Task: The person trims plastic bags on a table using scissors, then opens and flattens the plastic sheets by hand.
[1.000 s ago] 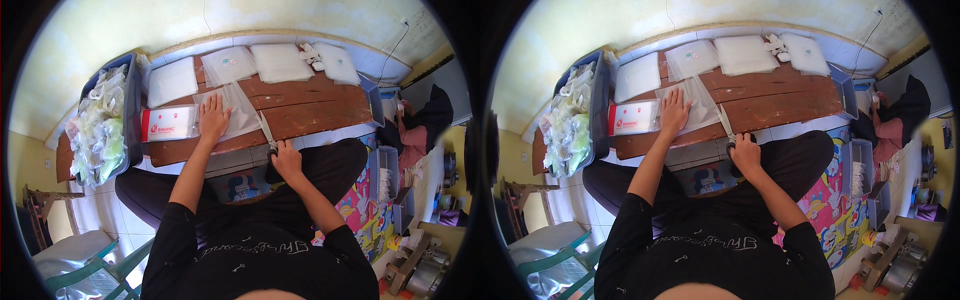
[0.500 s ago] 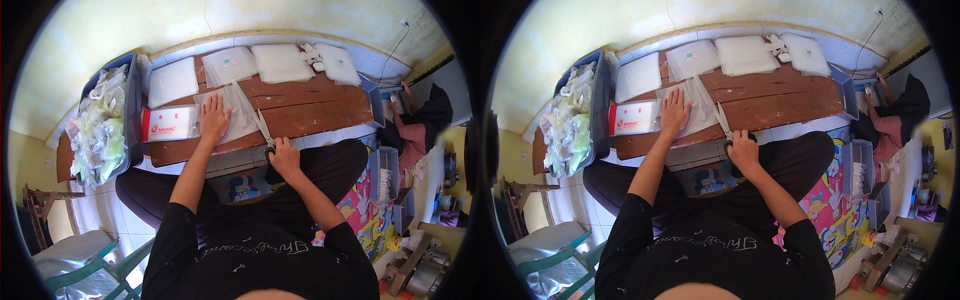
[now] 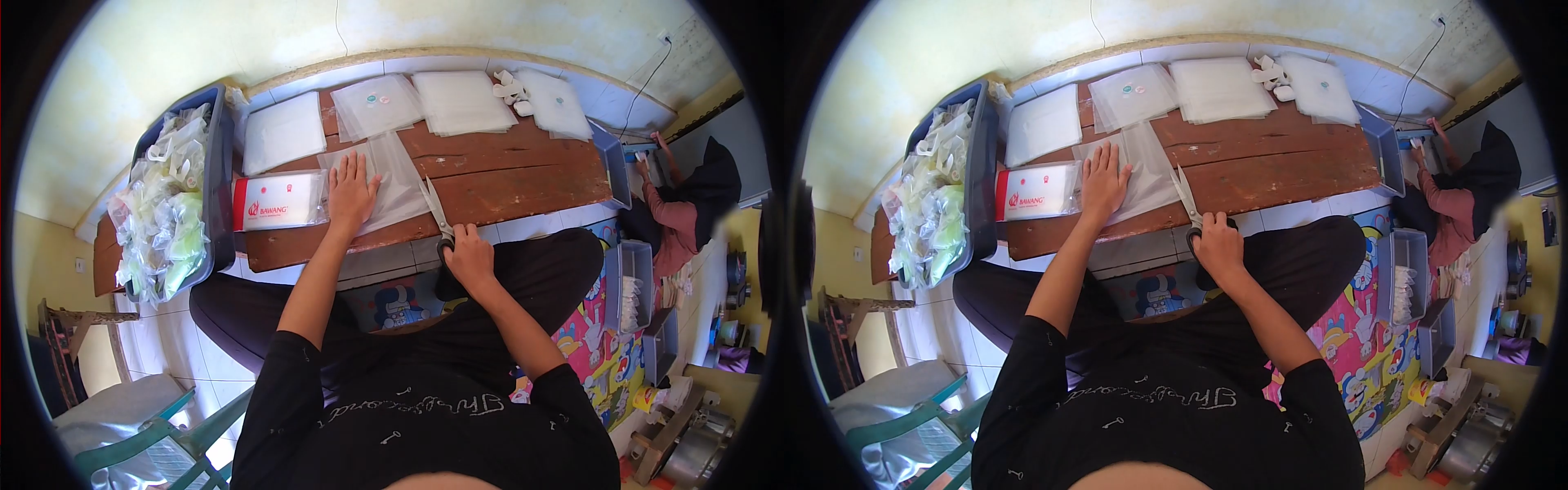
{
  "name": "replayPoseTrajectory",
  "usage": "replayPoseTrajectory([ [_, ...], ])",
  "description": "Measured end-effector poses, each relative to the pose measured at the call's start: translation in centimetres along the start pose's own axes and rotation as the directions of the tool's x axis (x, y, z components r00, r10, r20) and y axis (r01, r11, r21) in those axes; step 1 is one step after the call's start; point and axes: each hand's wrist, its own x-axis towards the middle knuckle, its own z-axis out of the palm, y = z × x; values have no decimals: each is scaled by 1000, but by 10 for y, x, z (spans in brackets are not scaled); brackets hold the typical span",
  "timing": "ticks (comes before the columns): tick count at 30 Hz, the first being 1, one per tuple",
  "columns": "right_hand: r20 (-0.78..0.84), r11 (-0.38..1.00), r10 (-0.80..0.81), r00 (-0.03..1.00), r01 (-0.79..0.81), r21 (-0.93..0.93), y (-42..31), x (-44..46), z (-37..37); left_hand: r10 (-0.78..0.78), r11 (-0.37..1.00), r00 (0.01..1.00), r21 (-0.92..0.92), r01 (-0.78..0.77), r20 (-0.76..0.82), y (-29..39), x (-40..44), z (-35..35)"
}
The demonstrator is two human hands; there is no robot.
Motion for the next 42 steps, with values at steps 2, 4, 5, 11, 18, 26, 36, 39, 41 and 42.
replayPoseTrajectory([
  [2,-3,1000,1,1000,-1,-1,-2,4,0,1,1000,1000,1,-1,-3,-1,0,1],
  [4,-4,1000,-13,1000,13,-13,-4,7,1,4,1000,1000,12,-4,2,-1,0,0],
  [5,-4,1000,-13,1000,13,-13,-6,10,1,4,1000,1000,12,-4,2,0,0,0],
  [11,2,1000,19,1000,-19,15,-6,16,2,0,1000,1000,-4,0,3,-1,0,-1],
  [18,7,999,-20,1000,20,-28,3,6,1,-1,1000,1000,-4,1,-11,-1,0,0],
  [26,-11,1000,-5,1000,6,10,0,3,-1,0,1000,1000,-11,0,-18,1,0,0],
  [36,2,999,32,999,-32,25,-8,21,4,-4,1000,1000,-15,4,-2,0,0,-1],
  [39,-17,999,28,999,-28,27,-5,23,6,-6,1000,1000,-15,6,-2,-1,0,0],
  [41,-26,999,27,999,-26,28,-4,23,6,-6,1000,1000,-19,6,-6,-1,1,0],
  [42,-15,999,34,999,-33,29,-4,22,4,-5,1000,1000,-14,5,-6,-1,1,0],
])
